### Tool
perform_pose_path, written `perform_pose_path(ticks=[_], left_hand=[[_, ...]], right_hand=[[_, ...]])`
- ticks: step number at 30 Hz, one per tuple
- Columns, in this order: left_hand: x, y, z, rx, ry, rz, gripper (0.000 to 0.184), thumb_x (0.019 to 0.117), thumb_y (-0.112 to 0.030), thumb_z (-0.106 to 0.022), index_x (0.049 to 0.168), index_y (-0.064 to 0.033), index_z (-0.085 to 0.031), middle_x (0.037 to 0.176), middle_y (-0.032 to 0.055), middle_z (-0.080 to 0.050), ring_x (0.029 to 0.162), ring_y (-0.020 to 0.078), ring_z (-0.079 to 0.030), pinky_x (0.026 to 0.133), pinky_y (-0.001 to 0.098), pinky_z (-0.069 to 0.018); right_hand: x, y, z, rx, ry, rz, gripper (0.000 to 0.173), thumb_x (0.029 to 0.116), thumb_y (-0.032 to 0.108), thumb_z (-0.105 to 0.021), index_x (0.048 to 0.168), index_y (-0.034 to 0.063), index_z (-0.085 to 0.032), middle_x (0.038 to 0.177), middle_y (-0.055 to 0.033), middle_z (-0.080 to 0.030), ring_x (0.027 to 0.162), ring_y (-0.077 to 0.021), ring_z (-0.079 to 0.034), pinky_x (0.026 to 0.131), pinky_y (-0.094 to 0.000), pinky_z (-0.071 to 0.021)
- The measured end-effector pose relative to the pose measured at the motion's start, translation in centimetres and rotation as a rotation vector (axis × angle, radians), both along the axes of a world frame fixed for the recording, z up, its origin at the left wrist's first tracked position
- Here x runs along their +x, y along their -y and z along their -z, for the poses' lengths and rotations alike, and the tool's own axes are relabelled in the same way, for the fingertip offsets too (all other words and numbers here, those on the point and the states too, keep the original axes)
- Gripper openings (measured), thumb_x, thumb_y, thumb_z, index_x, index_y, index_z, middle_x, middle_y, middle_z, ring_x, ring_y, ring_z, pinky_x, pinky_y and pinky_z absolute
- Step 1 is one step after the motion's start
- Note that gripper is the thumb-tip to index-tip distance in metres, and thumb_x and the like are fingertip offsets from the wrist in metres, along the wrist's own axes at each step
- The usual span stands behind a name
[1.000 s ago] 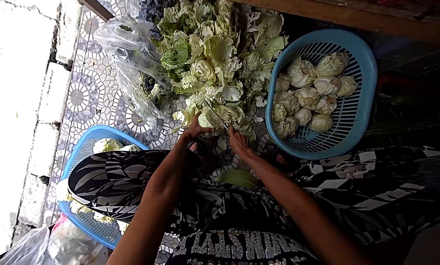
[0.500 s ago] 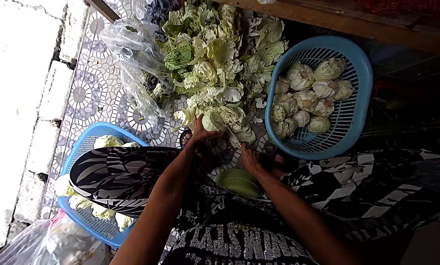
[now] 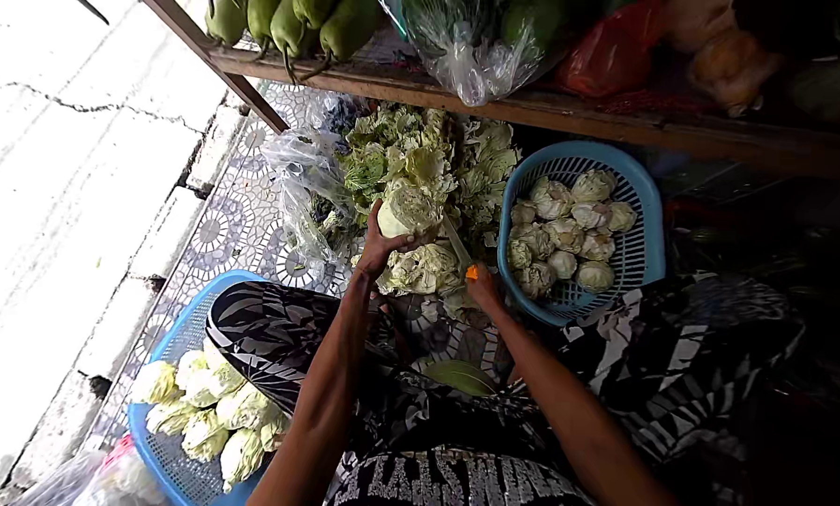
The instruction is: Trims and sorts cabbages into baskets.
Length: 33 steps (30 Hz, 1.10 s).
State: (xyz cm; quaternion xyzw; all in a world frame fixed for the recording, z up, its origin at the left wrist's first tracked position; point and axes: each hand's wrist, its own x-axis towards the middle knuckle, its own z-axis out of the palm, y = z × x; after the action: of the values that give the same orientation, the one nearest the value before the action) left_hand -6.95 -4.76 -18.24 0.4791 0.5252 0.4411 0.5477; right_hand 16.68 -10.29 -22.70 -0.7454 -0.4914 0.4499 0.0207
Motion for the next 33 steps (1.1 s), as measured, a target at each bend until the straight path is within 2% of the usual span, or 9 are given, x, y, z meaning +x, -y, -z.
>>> perform_pose_path(ticks=[2,7,12,15,19,22,25,29,33], left_hand=[[0.9,0.8,-1.6,0.025,-0.015,0.007,0.116,0.0745,-0.021,-0.087,0.163,-0.0259,-0.012,0.155,0.0109,-0.043,0.128,0.0235,-0.055,0.098,0.0440,-0.0530],[3.8,2.3,-2.3,-0.007,0.258,-0.009,0.118,0.0720,-0.053,-0.087,0.161,-0.0252,-0.014,0.143,0.0065,-0.053,0.116,0.0169,-0.061,0.093,0.0406,-0.0569],[5.8,3.6,-1.8,0.026,0.314,-0.048,0.117,0.0718,-0.048,-0.088,0.160,-0.0230,-0.015,0.142,0.0088,-0.052,0.115,0.0189,-0.061,0.093,0.0426,-0.0565],[6.1,3.6,-2.3,0.070,0.298,-0.093,0.117,0.0720,-0.033,-0.088,0.161,-0.0201,-0.013,0.145,0.0127,-0.048,0.118,0.0212,-0.059,0.092,0.0420,-0.0556],[6.0,4.1,-3.0,0.141,0.298,-0.117,0.122,0.0696,-0.029,-0.090,0.161,-0.0180,-0.010,0.148,0.0128,-0.045,0.124,0.0189,-0.057,0.098,0.0389,-0.0535],[6.1,4.0,-3.8,0.193,0.247,-0.088,0.124,0.0661,-0.032,-0.092,0.161,-0.0174,-0.014,0.148,0.0113,-0.046,0.124,0.0173,-0.057,0.099,0.0375,-0.0530],[6.2,4.0,-4.5,0.204,0.260,-0.060,0.125,0.0641,-0.034,-0.092,0.161,-0.0187,-0.015,0.147,0.0097,-0.047,0.122,0.0163,-0.058,0.096,0.0369,-0.0547],[6.3,3.5,-4.3,0.197,0.347,-0.076,0.133,0.0578,-0.042,-0.095,0.161,-0.0180,-0.014,0.147,0.0107,-0.048,0.123,0.0183,-0.058,0.098,0.0395,-0.0550],[6.3,3.0,-3.7,0.207,0.386,-0.084,0.133,0.0583,-0.040,-0.095,0.161,-0.0168,-0.014,0.147,0.0120,-0.048,0.125,0.0201,-0.058,0.100,0.0407,-0.0544]], right_hand=[[0.7,-0.8,-0.1,0.077,-0.073,0.080,0.053,0.1032,0.028,-0.058,0.146,-0.0020,-0.048,0.135,-0.0277,-0.060,0.125,-0.0409,-0.059,0.106,-0.0573,-0.0438],[0.2,-0.6,-3.2,0.260,-0.494,0.400,0.053,0.1052,0.048,-0.052,0.122,-0.0024,-0.060,0.086,-0.0136,-0.064,0.069,-0.0210,-0.063,0.069,-0.0387,-0.0566],[1.7,-2.7,-2.8,0.383,-0.273,0.228,0.058,0.1065,0.047,-0.050,0.140,-0.0007,-0.052,0.121,-0.0300,-0.064,0.107,-0.0456,-0.065,0.093,-0.0629,-0.0503],[1.0,-2.5,-5.7,0.805,-0.289,0.140,0.051,0.1074,0.028,-0.051,0.150,0.0016,-0.045,0.144,-0.0298,-0.050,0.134,-0.0459,-0.048,0.110,-0.0594,-0.0395],[-0.4,-1.2,-9.1,1.374,-0.279,-0.197,0.039,0.0926,0.024,-0.073,0.126,0.0042,-0.071,0.121,-0.0226,-0.065,0.114,-0.0401,-0.060,0.099,-0.0523,-0.0480],[-0.6,-1.4,-10.3,1.505,-0.168,-0.425,0.021,0.0941,0.016,-0.070,0.113,0.0157,-0.080,0.109,-0.0142,-0.071,0.101,-0.0365,-0.064,0.088,-0.0517,-0.0504],[-0.4,-1.7,-12.4,1.545,-0.246,-0.436,0.012,0.0939,0.007,-0.067,0.097,0.0036,-0.078,0.097,-0.0162,-0.072,0.094,-0.0329,-0.068,0.085,-0.0435,-0.0544],[1.1,-3.3,-16.4,1.318,-0.321,-0.061,0.024,0.1038,0.004,-0.052,0.117,-0.0086,-0.068,0.108,-0.0247,-0.066,0.098,-0.0304,-0.066,0.091,-0.0381,-0.0538],[2.1,-6.4,-16.6,1.122,-0.182,-0.408,0.028,0.1000,0.016,-0.064,0.122,0.0003,-0.072,0.118,-0.0234,-0.068,0.115,-0.0424,-0.062,0.101,-0.0523,-0.0484]])
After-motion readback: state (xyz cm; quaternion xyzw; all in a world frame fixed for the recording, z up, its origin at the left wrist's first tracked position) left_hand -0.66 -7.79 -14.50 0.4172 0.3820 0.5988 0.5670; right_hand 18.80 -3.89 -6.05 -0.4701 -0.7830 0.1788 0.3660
